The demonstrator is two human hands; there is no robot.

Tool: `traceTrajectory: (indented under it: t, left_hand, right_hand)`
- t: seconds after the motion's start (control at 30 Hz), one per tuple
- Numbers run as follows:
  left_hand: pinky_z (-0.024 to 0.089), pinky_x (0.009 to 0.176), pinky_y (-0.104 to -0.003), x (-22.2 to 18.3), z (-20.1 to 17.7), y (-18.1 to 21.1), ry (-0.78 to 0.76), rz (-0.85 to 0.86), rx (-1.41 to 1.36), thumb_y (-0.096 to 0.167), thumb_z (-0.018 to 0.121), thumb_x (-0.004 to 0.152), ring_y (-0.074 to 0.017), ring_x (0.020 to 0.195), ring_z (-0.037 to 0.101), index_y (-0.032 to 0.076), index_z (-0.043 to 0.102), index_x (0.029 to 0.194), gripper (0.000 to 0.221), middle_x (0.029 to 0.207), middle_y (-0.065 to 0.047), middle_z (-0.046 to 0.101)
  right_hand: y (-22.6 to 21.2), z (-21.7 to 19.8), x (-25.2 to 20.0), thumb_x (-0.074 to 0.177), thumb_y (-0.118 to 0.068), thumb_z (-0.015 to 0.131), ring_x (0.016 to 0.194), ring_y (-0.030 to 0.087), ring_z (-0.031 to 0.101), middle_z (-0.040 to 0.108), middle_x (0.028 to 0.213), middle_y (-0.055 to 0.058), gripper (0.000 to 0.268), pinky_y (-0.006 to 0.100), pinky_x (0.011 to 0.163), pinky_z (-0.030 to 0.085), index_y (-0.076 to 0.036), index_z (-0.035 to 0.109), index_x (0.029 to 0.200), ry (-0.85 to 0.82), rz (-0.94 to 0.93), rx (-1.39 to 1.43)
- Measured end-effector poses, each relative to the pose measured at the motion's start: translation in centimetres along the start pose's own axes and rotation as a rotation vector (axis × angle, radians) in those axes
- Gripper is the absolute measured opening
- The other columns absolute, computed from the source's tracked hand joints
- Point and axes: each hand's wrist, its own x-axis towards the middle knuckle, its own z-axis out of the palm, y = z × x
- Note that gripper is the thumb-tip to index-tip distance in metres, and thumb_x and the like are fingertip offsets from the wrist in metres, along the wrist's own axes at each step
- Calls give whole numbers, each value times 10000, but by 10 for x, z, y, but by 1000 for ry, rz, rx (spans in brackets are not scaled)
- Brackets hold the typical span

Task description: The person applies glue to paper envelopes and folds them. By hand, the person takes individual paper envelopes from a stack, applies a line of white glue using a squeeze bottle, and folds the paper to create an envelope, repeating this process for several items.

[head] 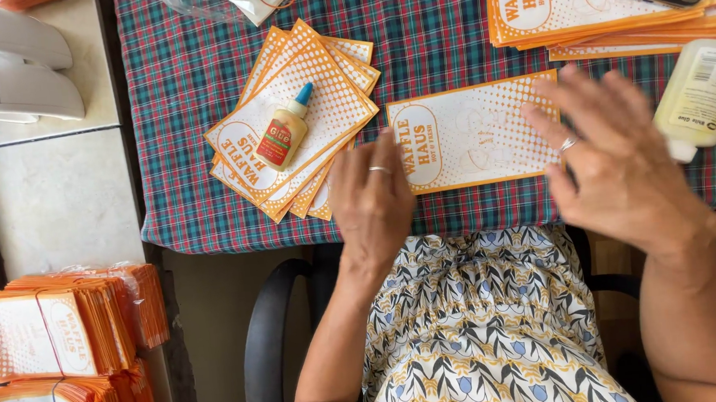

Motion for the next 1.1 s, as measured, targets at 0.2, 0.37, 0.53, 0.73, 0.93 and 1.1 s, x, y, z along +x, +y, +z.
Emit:
traceTrajectory:
  t: [0.2, 0.37, 0.53, 0.73, 0.93, 1.1]
  left_hand:
    - [435, 1028, -559, 13, -30, -56, -53, -260, 244, 236, 695, 1039, -399, 1244, 514, 54, 537, 1390, 426, 1377, -214, 554]
    - [434, 888, -508, 7, -32, -94, -251, -398, 175, 267, 724, 992, -362, 1090, 555, 16, 514, 1484, 591, 1211, -171, 700]
    - [587, 777, -305, 17, -53, -84, 97, -546, -207, 136, 817, 951, -154, 837, 667, 47, 648, 1330, 424, 1130, -108, 734]
    - [586, 897, -298, 30, -96, -73, 245, -493, -268, 130, 785, 1015, -157, 984, 684, 58, 619, 1361, 390, 1168, -107, 722]
    - [534, 884, -367, 12, -64, -79, 69, -388, -67, 108, 843, 949, -243, 985, 645, 62, 619, 1353, 465, 1150, -124, 679]
    - [434, 945, -501, -1, -32, -79, -158, -382, 70, 217, 714, 988, -338, 1109, 556, 54, 620, 1360, 417, 1222, -134, 675]
  right_hand:
    - [-52, 25, 2, 741, -619, 687, 1596, 347, -14, -32, 1724, 175, 1233, 551, 1289, 85, -74, 60, 1652, -153, -93, 163]
    - [-70, 29, -19, 833, 235, 568, 1515, 375, 406, 428, 1605, 177, 767, 530, 1276, 332, -43, 416, 1531, -45, -242, 169]
    - [-65, -13, 6, 977, 121, 595, 1247, 421, 676, 674, 1311, 241, 316, 544, 1117, 555, 18, 675, 1265, 316, -297, 431]
    - [-77, 47, 89, 878, 220, 481, 1411, 443, 511, 580, 1478, 188, 569, 636, 1201, 414, 24, 646, 1386, 384, -405, 319]
    - [-99, 82, 125, 1067, -122, 681, 1540, 352, 291, 409, 1626, 196, 534, 695, 1231, 178, 14, 473, 1539, 138, -434, 281]
    - [-36, 53, 97, 978, 291, 603, 1489, 372, 335, 375, 1590, 229, 527, 570, 1278, 330, 85, 621, 1463, 319, -101, 263]
